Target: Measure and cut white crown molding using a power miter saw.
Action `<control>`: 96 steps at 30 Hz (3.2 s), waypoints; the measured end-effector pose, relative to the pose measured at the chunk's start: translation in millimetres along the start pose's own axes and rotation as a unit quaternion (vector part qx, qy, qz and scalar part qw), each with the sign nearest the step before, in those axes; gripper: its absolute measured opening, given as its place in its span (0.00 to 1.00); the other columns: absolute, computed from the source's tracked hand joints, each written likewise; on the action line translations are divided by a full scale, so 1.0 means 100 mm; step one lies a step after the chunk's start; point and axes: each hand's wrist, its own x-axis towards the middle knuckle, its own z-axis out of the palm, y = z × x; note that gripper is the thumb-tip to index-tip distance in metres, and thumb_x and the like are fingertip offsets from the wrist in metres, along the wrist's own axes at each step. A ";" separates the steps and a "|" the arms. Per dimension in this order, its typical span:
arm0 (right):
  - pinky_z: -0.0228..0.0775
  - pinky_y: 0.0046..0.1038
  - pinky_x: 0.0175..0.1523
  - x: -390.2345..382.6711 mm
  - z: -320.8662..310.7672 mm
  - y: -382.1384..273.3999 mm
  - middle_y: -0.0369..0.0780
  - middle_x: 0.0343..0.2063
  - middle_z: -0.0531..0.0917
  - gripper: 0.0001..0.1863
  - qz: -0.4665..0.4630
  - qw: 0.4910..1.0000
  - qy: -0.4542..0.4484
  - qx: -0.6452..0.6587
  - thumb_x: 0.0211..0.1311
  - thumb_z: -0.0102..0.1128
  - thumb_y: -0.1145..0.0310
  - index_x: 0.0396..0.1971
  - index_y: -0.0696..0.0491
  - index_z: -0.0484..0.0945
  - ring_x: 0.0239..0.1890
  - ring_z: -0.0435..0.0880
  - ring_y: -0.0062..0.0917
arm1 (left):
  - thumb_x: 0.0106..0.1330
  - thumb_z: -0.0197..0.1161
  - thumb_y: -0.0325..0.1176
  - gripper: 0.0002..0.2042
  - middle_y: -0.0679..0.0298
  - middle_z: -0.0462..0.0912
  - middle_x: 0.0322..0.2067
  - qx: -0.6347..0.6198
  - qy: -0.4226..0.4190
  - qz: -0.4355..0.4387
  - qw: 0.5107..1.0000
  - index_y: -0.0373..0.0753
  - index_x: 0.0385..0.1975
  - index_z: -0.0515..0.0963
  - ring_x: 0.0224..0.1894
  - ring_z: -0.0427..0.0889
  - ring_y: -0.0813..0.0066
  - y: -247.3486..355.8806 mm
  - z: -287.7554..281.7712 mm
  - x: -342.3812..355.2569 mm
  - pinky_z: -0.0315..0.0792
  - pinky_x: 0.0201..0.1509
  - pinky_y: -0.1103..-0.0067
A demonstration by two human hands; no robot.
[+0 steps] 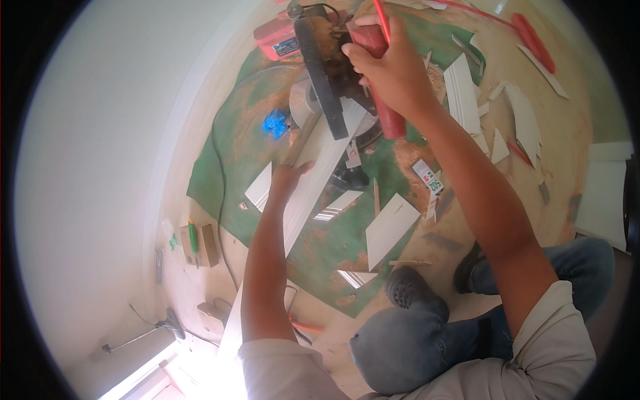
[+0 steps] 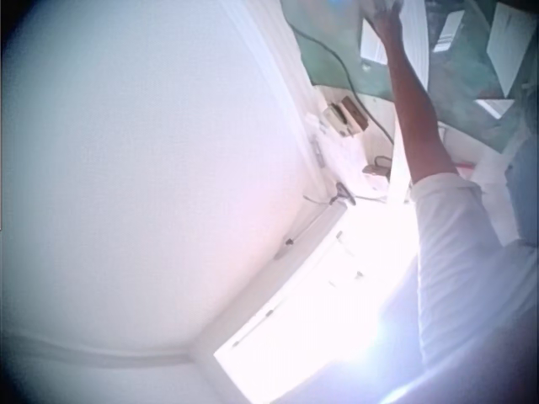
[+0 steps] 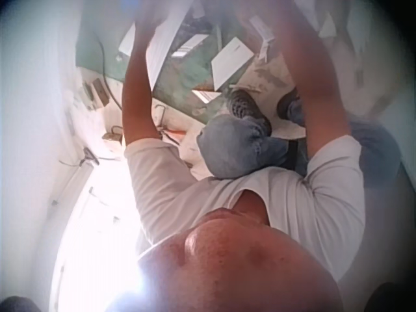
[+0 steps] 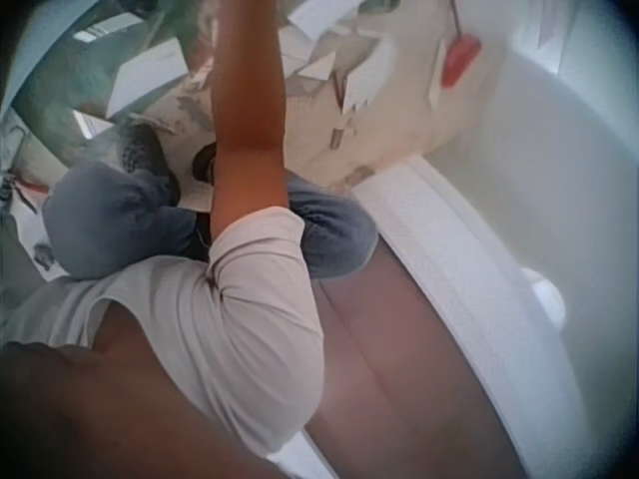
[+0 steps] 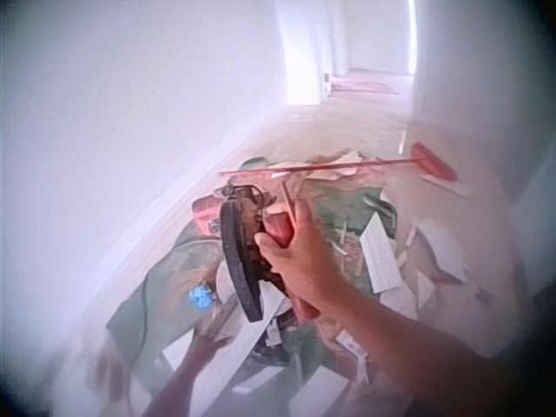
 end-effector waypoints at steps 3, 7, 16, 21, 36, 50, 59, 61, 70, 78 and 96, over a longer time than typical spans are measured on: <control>0.77 0.32 0.33 -0.07 0.00 -0.03 0.45 0.30 0.83 0.24 0.032 0.999 -0.023 -0.014 0.59 0.64 0.61 0.48 0.55 0.65 0.24 0.85 0.29 | 0.49 0.76 0.55 0.31 0.62 0.72 0.16 0.014 0.001 0.000 1.000 0.25 0.21 0.79 0.20 0.65 0.73 -0.01 -0.06 -0.01 0.60 0.26 0.69; 0.77 0.36 0.35 -0.12 -0.03 0.00 0.48 0.32 0.83 0.24 0.034 0.999 -0.033 -0.022 0.59 0.64 0.61 0.48 0.56 0.64 0.27 0.86 0.35 | 0.48 0.76 0.56 0.32 0.63 0.71 0.16 0.004 0.002 -0.007 1.000 0.24 0.21 0.78 0.20 0.65 0.73 0.04 -0.03 -0.04 0.60 0.26 0.68; 0.75 0.44 0.44 -0.27 -0.04 0.08 0.54 0.37 0.83 0.27 0.031 0.998 -0.010 -0.061 0.58 0.65 0.57 0.49 0.55 0.63 0.40 0.84 0.51 | 0.48 0.77 0.56 0.31 0.64 0.71 0.16 -0.009 0.011 -0.006 1.000 0.25 0.22 0.80 0.19 0.65 0.73 -0.05 -0.01 0.03 0.60 0.26 0.69; 0.75 0.44 0.44 -0.37 -0.06 0.05 0.54 0.37 0.83 0.27 0.027 0.997 0.000 -0.076 0.59 0.65 0.57 0.50 0.55 0.63 0.40 0.84 0.51 | 0.49 0.77 0.54 0.30 0.64 0.72 0.17 0.003 -0.001 -0.026 1.000 0.26 0.24 0.81 0.19 0.64 0.74 0.00 0.01 0.02 0.60 0.26 0.70; 0.74 0.31 0.44 -0.72 -0.04 0.27 0.43 0.38 0.80 0.23 -0.016 0.999 0.032 -0.029 0.58 0.68 0.67 0.51 0.50 0.68 0.38 0.82 0.31 | 0.50 0.76 0.55 0.26 0.64 0.75 0.21 -0.025 0.002 0.006 1.000 0.31 0.26 0.83 0.21 0.65 0.74 -0.03 0.01 0.04 0.62 0.29 0.73; 0.75 0.39 0.47 -0.95 -0.05 0.47 0.48 0.42 0.82 0.25 -0.044 0.996 0.038 -0.073 0.58 0.68 0.66 0.51 0.52 0.66 0.43 0.83 0.48 | 0.50 0.75 0.55 0.27 0.61 0.79 0.26 -0.001 0.009 -0.018 1.000 0.30 0.29 0.82 0.27 0.71 0.71 -0.12 0.00 0.08 0.66 0.38 0.72; 0.73 0.36 0.51 -0.52 -0.06 0.20 0.47 0.42 0.81 0.23 -0.029 0.999 0.016 -0.039 0.60 0.66 0.65 0.53 0.52 0.67 0.45 0.83 0.44 | 0.49 0.75 0.56 0.29 0.61 0.77 0.23 0.020 0.022 0.016 0.999 0.29 0.28 0.83 0.25 0.70 0.71 -0.12 -0.01 0.11 0.65 0.33 0.70; 0.74 0.35 0.50 -0.12 -0.06 -0.03 0.46 0.40 0.82 0.23 -0.015 0.996 0.000 -0.088 0.62 0.62 0.62 0.54 0.53 0.66 0.43 0.84 0.41 | 0.48 0.75 0.57 0.30 0.61 0.77 0.22 0.029 0.022 0.001 0.999 0.28 0.27 0.83 0.25 0.70 0.70 -0.11 0.02 0.12 0.65 0.33 0.70; 0.77 0.45 0.52 2.30 0.41 -0.03 0.57 0.41 0.82 0.19 -0.281 0.819 -0.144 -0.479 0.62 0.49 0.63 0.37 0.65 0.81 0.44 0.84 0.49 | 0.52 0.67 0.64 0.34 0.49 0.85 0.31 0.147 0.046 -0.001 0.988 0.30 0.35 0.84 0.37 0.85 0.55 -0.02 -0.04 -0.08 0.74 0.42 0.68; 0.77 0.46 0.47 3.02 0.61 -0.02 0.56 0.33 0.83 0.18 -0.017 0.975 -0.147 -0.164 0.61 0.50 0.62 0.31 0.62 0.83 0.39 0.84 0.49 | 0.55 0.67 0.61 0.33 0.48 0.85 0.36 0.125 0.127 0.064 0.982 0.31 0.43 0.82 0.40 0.85 0.55 0.00 0.08 -0.28 0.74 0.46 0.66; 0.76 0.46 0.35 2.68 0.34 -0.19 0.51 0.25 0.83 0.20 0.112 0.974 -0.191 -0.044 0.63 0.49 0.58 0.26 0.59 0.82 0.27 0.82 0.45 | 0.65 0.51 0.67 0.38 0.41 0.83 0.43 0.167 0.006 -0.086 0.982 0.28 0.43 0.82 0.49 0.82 0.51 -0.99 -0.02 -0.90 0.70 0.55 0.67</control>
